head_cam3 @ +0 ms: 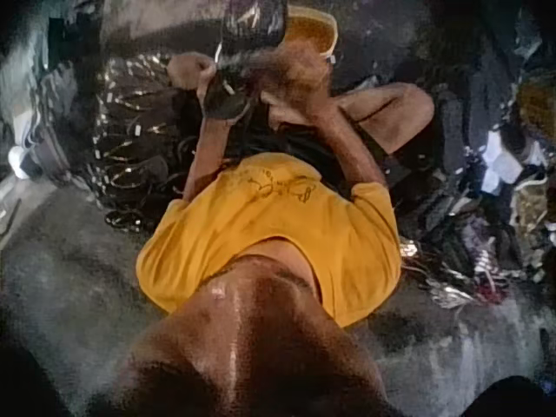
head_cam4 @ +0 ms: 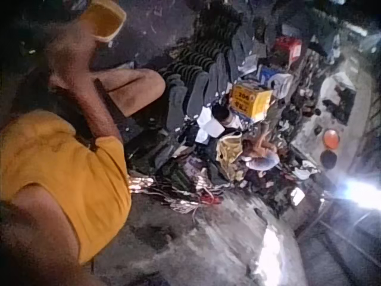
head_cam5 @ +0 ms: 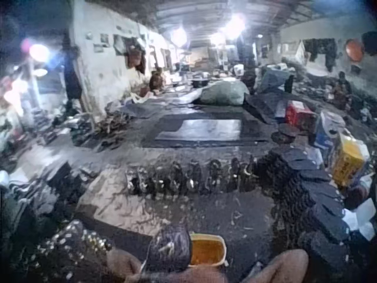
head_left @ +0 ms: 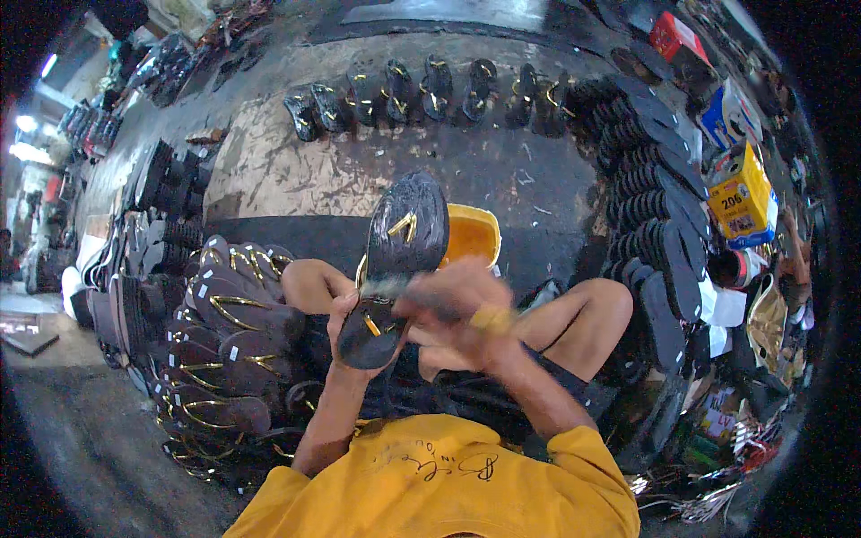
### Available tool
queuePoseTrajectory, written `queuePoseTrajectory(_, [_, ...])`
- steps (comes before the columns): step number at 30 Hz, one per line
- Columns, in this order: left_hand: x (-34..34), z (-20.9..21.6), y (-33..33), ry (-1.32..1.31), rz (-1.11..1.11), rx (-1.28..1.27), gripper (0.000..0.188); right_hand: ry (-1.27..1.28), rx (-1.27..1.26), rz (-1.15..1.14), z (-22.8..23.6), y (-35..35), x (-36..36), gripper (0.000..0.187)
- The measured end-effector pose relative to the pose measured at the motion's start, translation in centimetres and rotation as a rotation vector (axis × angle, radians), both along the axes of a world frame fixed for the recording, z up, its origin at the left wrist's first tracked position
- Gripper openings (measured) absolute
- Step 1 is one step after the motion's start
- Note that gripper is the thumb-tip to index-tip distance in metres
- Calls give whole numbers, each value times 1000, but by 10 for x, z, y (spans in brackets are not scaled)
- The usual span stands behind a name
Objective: The person sits on the floor and repeatedly applies a gold-colored substance to the soles of black sandals using a brush. They dip the brush into a container, spread the substance across the sole, and place each finished sandal on the floor.
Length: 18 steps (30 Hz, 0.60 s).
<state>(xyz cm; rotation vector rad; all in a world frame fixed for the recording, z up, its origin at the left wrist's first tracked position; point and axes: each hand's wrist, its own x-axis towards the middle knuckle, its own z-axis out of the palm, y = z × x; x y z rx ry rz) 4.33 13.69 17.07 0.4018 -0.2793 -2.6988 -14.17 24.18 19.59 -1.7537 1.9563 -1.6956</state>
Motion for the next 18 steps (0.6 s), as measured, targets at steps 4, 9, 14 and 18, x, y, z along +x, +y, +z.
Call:
queuePoseTrajectory(4, [10, -5, 9, -283, -21, -326, 60, -401, -37, -322, 53, -20, -58, 24])
queuePoseTrajectory(9, [-8, 33, 22, -238, -27, -71, 67, -257, 27, -387, 48, -24, -84, 26])
queuePoseTrajectory(14, [-39, 39, 7, -310, 63, -138, 52, -322, -66, -87, 52, 0, -47, 15])
queuePoseTrajectory(18, [-62, 23, -22, -187, 14, -213, 47, -40, 77, 219, 38, 22, 4, 20])
